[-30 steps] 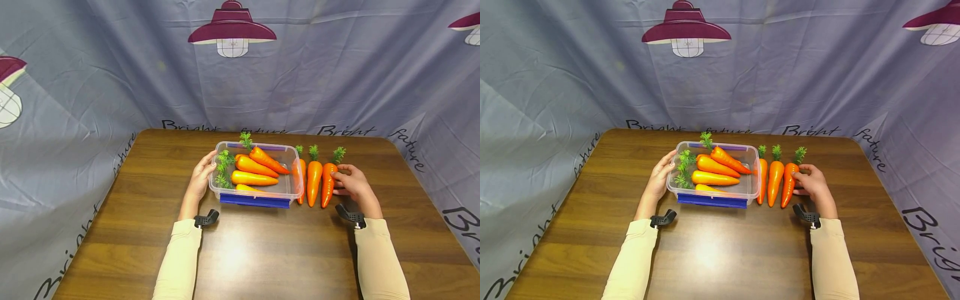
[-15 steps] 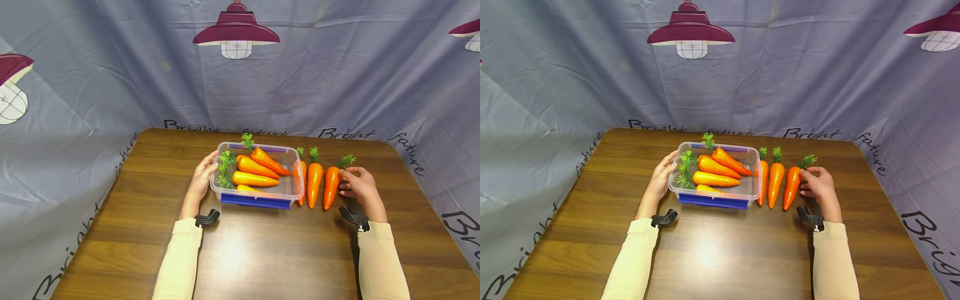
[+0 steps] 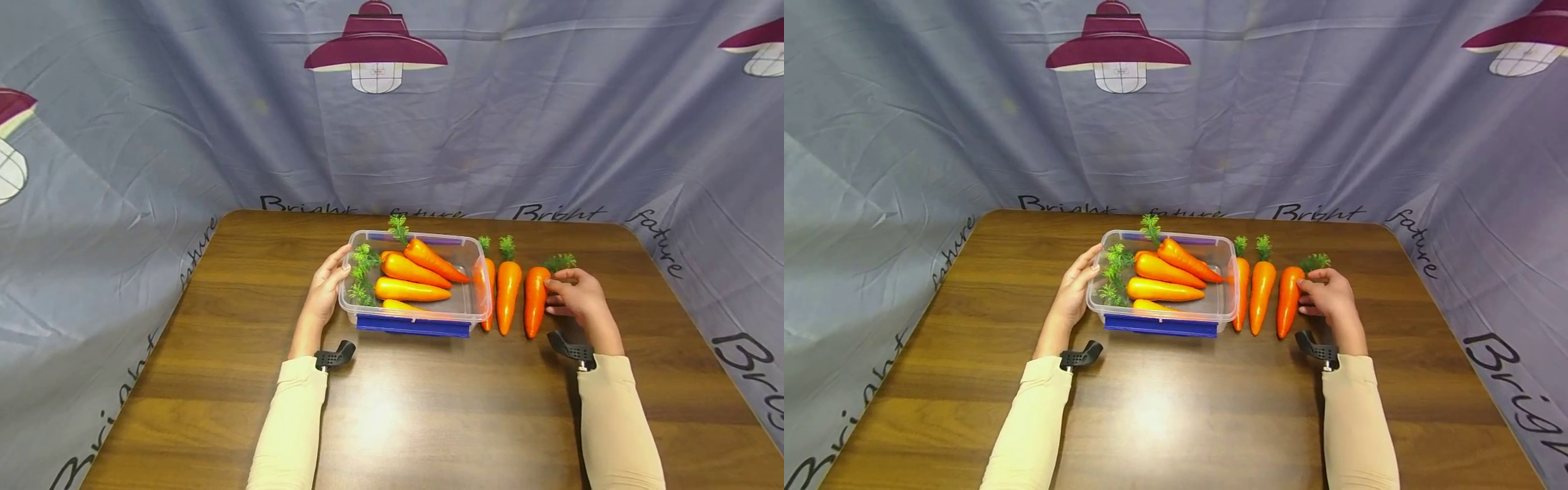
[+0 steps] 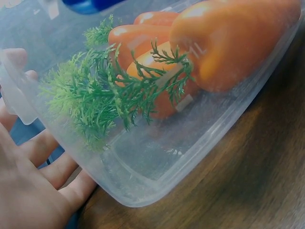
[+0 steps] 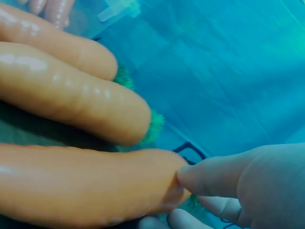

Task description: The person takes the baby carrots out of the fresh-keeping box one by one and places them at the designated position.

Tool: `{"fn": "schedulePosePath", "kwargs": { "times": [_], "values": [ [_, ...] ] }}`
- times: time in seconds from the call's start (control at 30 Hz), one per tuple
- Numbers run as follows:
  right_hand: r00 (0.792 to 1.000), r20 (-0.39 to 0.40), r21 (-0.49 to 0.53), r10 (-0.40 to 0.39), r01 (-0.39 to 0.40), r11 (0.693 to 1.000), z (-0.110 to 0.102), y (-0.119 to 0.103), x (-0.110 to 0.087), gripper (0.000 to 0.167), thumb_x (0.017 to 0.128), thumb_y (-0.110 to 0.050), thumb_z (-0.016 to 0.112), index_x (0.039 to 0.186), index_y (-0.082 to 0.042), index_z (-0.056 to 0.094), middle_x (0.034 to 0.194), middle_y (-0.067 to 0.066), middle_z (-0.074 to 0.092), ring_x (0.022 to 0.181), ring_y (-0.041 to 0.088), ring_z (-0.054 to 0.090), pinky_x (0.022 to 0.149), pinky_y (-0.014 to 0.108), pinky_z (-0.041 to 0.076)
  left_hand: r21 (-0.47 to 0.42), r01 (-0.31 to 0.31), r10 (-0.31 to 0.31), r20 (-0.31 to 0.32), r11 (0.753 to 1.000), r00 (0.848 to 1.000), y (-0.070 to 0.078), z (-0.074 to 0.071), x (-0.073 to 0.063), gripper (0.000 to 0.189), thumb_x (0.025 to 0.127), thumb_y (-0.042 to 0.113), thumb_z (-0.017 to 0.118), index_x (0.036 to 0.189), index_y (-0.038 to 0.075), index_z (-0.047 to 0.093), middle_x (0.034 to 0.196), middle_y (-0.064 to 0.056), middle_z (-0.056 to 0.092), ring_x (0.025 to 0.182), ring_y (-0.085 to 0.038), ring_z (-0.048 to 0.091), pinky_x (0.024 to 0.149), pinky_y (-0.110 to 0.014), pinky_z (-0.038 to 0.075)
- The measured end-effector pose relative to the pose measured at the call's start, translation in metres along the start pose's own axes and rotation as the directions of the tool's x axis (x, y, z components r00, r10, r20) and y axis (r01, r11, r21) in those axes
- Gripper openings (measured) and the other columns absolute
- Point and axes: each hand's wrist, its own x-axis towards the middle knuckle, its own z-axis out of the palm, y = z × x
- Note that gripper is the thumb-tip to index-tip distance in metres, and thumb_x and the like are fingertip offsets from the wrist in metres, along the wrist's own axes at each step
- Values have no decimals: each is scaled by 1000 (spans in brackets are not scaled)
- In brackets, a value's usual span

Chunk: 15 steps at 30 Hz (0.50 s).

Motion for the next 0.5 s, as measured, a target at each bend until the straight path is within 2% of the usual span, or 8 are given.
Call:
{"fn": "schedulePosePath", "kwargs": {
  "times": [0.13, 0.33, 0.5],
  "values": [
    [999, 43, 13, 21, -21, 1000, 5, 2, 3, 42, 102, -16, 58, 133, 4, 37, 86, 0, 60, 66, 7, 69, 66, 31, 63, -11, 3, -3, 3, 1000, 1000, 0, 0, 0, 52, 101, 1, 44, 151, -9, 35, 167, -18, 28, 156, -28, 22, 122, -35, 26],
    [998, 69, 30, 15, -17, 999, 7, 3, 3, 45, 103, -17, 57, 135, 5, 35, 87, -4, 61, 68, 9, 71, 68, 32, 63, -3, 9, -9, 9, 1000, 1000, 0, 0, 1, 52, 102, 2, 43, 152, -8, 35, 167, -17, 27, 156, -27, 22, 115, -24, 32],
    [998, 55, -3, -8, 8, 1000, 6, 0, 2, 39, 103, -21, 58, 129, 2, 40, 85, -6, 61, 67, 8, 69, 65, 31, 63, -2, -2, 2, 4, 1000, 1000, -1, -1, 0, 51, 102, 1, 44, 151, -9, 36, 167, -18, 27, 157, -28, 19, 126, -38, 24]
  ]
}}
